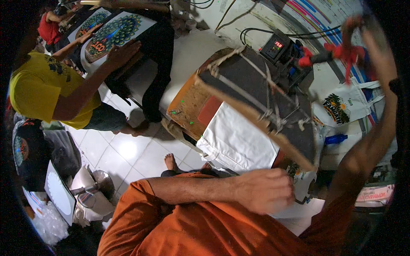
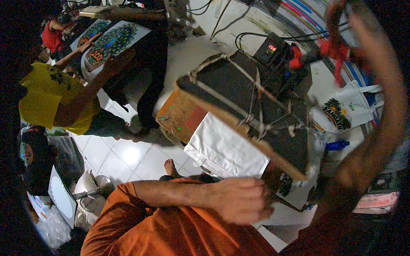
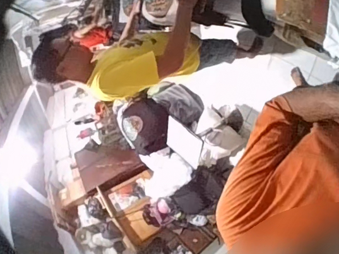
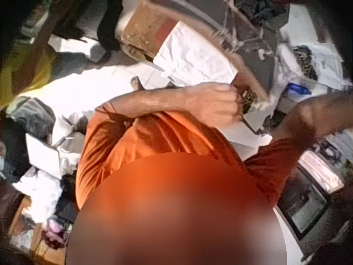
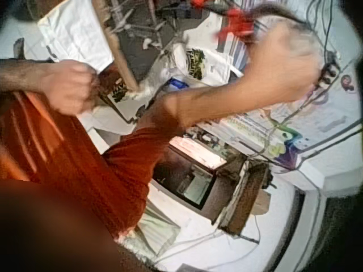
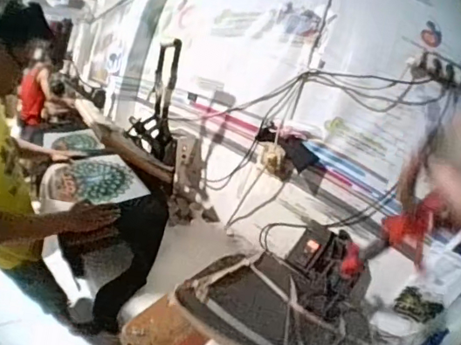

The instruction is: The person places white tote bags onto a heat press, aligns them, and operates the machine to apply a printed design. They then remove the finished bags and stack them on the table.

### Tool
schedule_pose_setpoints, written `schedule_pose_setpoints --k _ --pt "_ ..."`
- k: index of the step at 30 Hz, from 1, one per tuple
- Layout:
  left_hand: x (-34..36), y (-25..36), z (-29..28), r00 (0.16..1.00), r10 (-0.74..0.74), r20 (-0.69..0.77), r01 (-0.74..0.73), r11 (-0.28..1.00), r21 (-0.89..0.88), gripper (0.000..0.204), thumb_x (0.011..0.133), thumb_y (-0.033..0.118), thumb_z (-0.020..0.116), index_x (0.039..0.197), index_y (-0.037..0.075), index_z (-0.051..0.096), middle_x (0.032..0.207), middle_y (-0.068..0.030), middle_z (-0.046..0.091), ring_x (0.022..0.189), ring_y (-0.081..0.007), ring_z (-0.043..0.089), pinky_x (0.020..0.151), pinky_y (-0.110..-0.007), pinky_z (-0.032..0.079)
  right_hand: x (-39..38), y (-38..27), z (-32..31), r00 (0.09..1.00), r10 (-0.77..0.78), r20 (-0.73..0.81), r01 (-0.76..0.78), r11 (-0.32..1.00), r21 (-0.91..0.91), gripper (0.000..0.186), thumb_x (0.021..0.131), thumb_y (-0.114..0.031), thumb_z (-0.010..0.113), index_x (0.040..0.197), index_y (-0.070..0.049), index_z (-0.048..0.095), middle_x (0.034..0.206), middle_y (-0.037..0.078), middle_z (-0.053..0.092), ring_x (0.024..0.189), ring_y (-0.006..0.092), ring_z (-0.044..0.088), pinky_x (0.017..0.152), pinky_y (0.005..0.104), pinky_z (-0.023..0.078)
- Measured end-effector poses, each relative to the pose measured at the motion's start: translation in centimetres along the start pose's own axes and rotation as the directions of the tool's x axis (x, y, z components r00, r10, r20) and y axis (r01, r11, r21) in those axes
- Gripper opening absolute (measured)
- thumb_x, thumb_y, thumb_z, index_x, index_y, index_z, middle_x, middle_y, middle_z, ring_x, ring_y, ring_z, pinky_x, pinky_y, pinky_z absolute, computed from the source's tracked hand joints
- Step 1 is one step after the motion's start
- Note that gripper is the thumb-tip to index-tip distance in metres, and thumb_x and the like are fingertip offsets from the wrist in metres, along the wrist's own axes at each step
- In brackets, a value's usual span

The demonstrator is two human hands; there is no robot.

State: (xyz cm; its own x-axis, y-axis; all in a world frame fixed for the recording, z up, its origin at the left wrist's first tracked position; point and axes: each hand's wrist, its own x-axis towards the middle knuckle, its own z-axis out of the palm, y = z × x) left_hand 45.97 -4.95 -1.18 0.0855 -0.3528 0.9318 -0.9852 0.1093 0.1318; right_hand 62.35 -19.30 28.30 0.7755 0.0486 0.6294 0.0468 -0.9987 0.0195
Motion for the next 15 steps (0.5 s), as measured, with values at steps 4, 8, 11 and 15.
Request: schedule_pose_setpoints --k 4,8,11,15 --pt "4.6 -1.8 -6.3 0.903 -0.062 -0.425 0.054 0.998 -0.032 0.03 0.085 0.029 0.06 0.1 0.003 0.065 0.103 -0.0144 0.062 0.098 -0.0314 0.061 0.086 -0.046 0.049 -14.3 1.8 6.4 0.936 -0.333 0.119 0.32 0.941 0.111 0.043 0.091 -0.034 0.068 0.123 -0.005 0.064 0.114 0.016 0.069 0.106 0.0286 0.066 0.093 0.0421 0.051" --pt "6.2 -5.1 -7.3 0.863 -0.478 0.162 0.494 0.866 -0.072 0.045 0.093 0.045 0.058 0.105 0.002 0.067 0.106 -0.0188 0.064 0.095 -0.0388 0.065 0.078 -0.054 0.052 -24.2 0.1 11.1 0.813 -0.466 0.349 0.427 0.885 0.188 0.042 0.09 -0.033 0.068 0.121 -0.005 0.064 0.113 0.016 0.068 0.105 0.029 0.065 0.093 0.0424 0.051" --pt "5.9 -5.8 -7.0 0.75 -0.528 0.399 0.603 0.794 -0.083 0.05 0.094 0.048 0.057 0.102 0.001 0.068 0.106 -0.0213 0.064 0.096 -0.0396 0.066 0.079 -0.054 0.052 -26.8 -2.3 12.5 0.765 -0.479 0.431 0.443 0.877 0.188 0.042 0.089 -0.033 0.069 0.12 -0.004 0.064 0.112 0.016 0.068 0.105 0.0293 0.065 0.092 0.0426 0.051" --pt "6.0 -6.3 -7.2 0.65 -0.507 0.566 0.695 0.698 -0.173 0.058 0.097 0.051 0.054 0.098 -0.005 0.068 0.094 -0.0234 0.065 0.087 -0.0375 0.067 0.072 -0.05 0.056 -28.0 -4.5 13.4 0.739 -0.459 0.493 0.435 0.884 0.17 0.041 0.088 -0.032 0.069 0.118 -0.004 0.065 0.111 0.017 0.068 0.104 0.0297 0.065 0.092 0.0429 0.051"
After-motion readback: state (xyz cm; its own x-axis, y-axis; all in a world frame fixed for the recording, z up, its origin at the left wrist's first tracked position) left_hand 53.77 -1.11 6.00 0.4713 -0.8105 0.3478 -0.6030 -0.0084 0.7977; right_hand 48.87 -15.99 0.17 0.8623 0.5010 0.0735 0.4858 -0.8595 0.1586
